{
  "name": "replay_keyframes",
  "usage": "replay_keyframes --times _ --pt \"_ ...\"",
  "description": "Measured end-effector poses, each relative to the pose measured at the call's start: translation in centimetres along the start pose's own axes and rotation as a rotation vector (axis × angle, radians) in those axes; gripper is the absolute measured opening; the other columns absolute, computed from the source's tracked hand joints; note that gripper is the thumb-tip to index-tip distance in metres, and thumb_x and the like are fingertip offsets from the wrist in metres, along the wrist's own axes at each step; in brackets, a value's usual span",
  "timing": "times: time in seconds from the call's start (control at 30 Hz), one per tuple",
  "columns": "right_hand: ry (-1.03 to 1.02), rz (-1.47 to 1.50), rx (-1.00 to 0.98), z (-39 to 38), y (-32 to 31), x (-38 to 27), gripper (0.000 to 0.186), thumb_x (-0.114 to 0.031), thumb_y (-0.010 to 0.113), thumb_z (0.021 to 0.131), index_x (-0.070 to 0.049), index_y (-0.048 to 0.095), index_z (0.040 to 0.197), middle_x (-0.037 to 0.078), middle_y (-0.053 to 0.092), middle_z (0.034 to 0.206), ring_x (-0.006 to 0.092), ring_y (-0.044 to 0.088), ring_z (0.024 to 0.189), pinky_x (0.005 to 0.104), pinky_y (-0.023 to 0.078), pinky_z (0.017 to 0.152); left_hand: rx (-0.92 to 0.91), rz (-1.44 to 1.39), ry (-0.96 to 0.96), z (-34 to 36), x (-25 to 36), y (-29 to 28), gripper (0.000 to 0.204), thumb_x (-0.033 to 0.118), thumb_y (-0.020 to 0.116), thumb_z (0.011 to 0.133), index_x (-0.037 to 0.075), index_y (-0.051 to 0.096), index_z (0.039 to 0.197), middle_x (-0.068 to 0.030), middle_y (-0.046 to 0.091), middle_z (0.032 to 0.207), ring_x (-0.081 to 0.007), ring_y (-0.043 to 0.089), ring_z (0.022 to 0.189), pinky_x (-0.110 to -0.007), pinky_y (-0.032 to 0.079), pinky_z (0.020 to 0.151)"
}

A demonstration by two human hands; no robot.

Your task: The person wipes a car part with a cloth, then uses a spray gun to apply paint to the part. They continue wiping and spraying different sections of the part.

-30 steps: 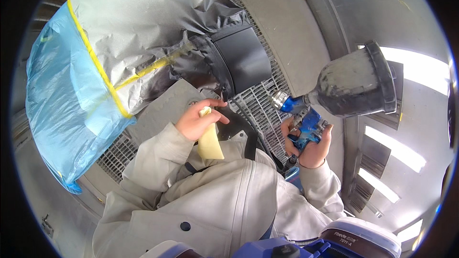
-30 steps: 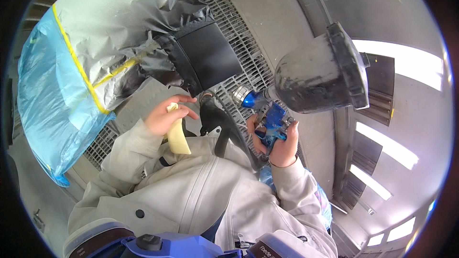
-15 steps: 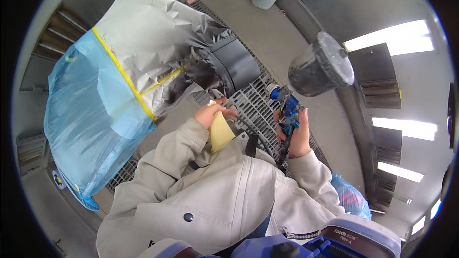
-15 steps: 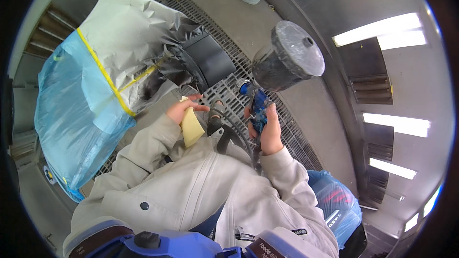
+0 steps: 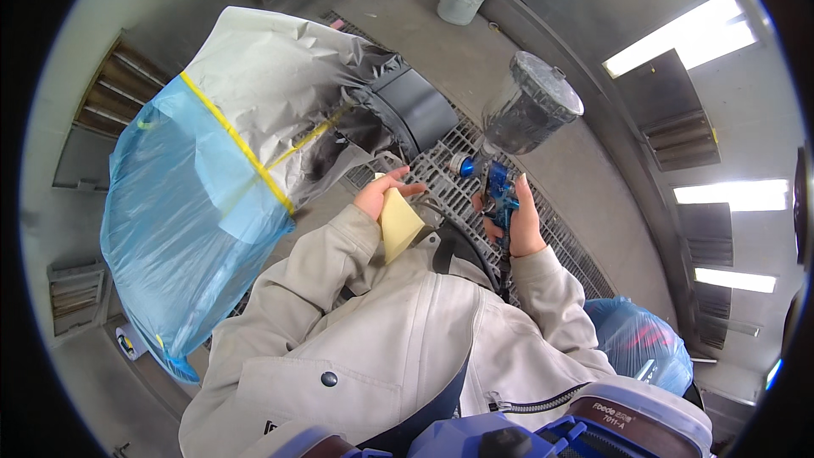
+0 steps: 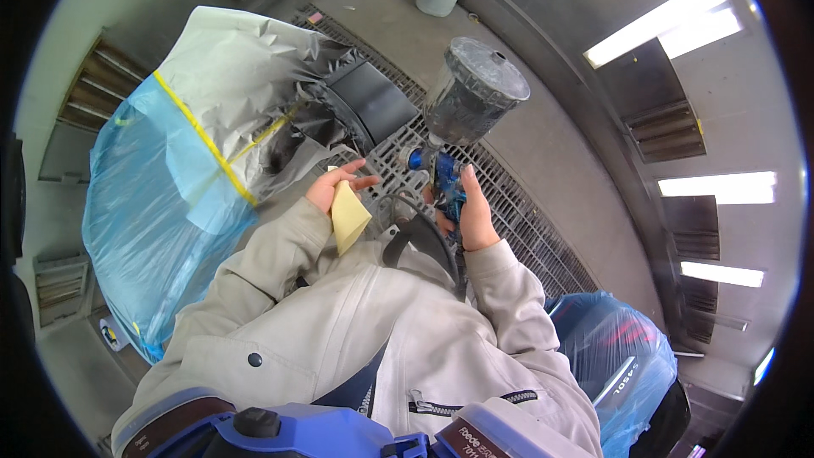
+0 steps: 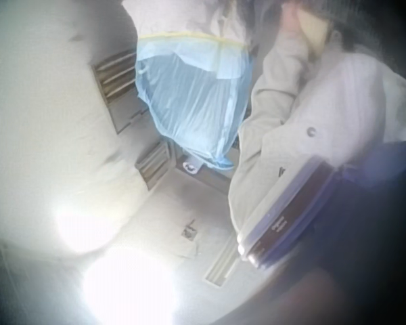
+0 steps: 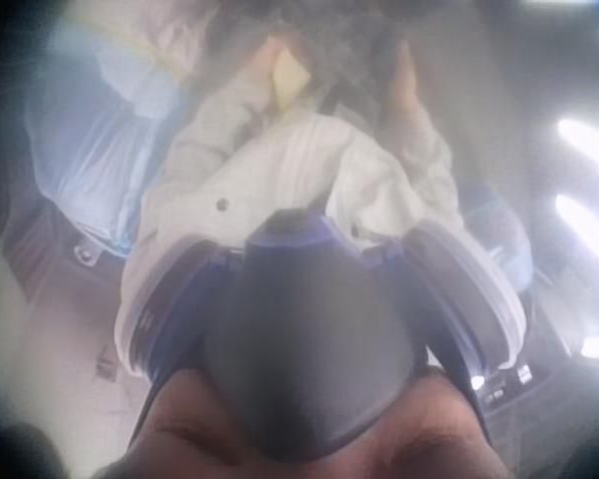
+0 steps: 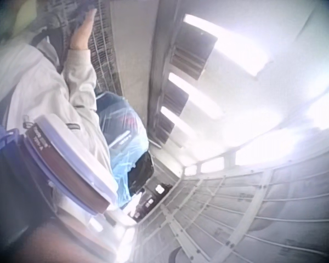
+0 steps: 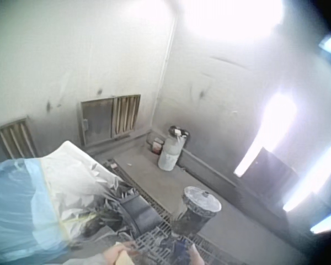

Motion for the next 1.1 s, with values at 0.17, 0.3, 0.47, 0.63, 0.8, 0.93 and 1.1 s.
replay_keyframes --times 0.17,0.3,0.47,0.63,0.8,0.93,1.1 --pt "-0.094 -0.039 -0.052 0.6 -0.4 -1.4 0.064 -0.061 0.037 0.111 -0.002 0.064 0.118 0.009 0.068 0.095 0.0109 0.046 0.050 0.0262 0.039 0.047 0.022 0.003 0.025 -0.2 0.1 0.4 0.055 0.015 0.056 0.096 0.012 0.049 0.151 -0.0188 0.075 0.123 -0.0128 0.062 0.062 -0.032 0.057 0.058" --pt "-0.136 -0.083 -0.097 1.1 -0.9 -2.5 0.062 -0.056 0.037 0.112 0.000 0.062 0.123 0.008 0.068 0.095 0.0091 0.045 0.049 0.0253 0.037 0.045 0.094 0.133 0.071 -0.8 0.5 0.1 0.054 0.017 0.059 0.098 0.009 0.053 0.151 -0.0184 0.075 0.121 -0.0174 0.067 0.075 -0.037 0.059 0.064" --pt "-0.057 -0.105 -0.289 1.6 -2.3 -4.0 0.065 -0.053 0.038 0.113 -0.003 0.051 0.152 0.006 0.065 0.098 0.0064 0.044 0.053 0.0230 0.037 0.047 0.474 0.934 0.912 -7.5 7.8 -2.7 0.015 0.016 0.070 0.101 0.006 0.075 0.111 -0.0020 0.073 0.091 -0.0124 0.065 0.081 -0.028 0.053 0.074" --pt "-0.137 -0.126 -0.317 1.8 -3.6 -5.5 0.066 -0.055 0.040 0.112 -0.004 0.049 0.153 0.004 0.064 0.097 0.0049 0.044 0.056 0.0207 0.035 0.049 1.057 1.384 1.025 -16.9 14.5 -11.2 0.027 0.026 0.074 0.100 0.002 0.068 0.088 -0.0106 0.068 0.078 -0.0159 0.060 0.074 -0.035 0.051 0.071" --pt "-0.122 -0.121 -0.329 3.1 -4.7 -6.2 0.067 -0.056 0.038 0.112 -0.005 0.048 0.155 0.004 0.065 0.096 0.0052 0.045 0.054 0.0208 0.035 0.048 1.389 1.297 0.880 -18.8 15.0 -20.7 0.041 0.041 0.075 0.099 0.003 0.065 0.086 -0.0156 0.066 0.078 -0.0288 0.061 0.071 -0.041 0.051 0.072" --pt "-0.131 -0.129 -0.352 4.4 -5.1 -6.8 0.070 -0.056 0.041 0.112 -0.004 0.044 0.160 0.006 0.065 0.098 0.0068 0.045 0.053 0.0220 0.036 0.048 1.554 1.402 0.909 -17.9 13.5 -21.7 0.043 0.047 0.070 0.099 0.005 0.069 0.089 -0.0206 0.071 0.084 -0.0442 0.067 0.081 -0.051 0.052 0.074" --pt "-0.157 -0.224 -0.336 5.5 -4.4 -7.7 0.083 -0.070 0.039 0.108 0.001 0.047 0.148 0.009 0.066 0.097 0.0075 0.046 0.050 0.0226 0.037 0.045 1.658 1.424 0.850 -17.8 12.9 -19.4 0.044 0.048 0.064 0.101 0.006 0.067 0.086 -0.0226 0.072 0.087 -0.0484 0.068 0.085 -0.056 0.052 0.074"
Point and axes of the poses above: each hand's wrist, its own z-axis towards the middle knuckle, its own y-axis out of the palm, x = y × z, the point moved 5 cm from there along z, towards the middle knuckle
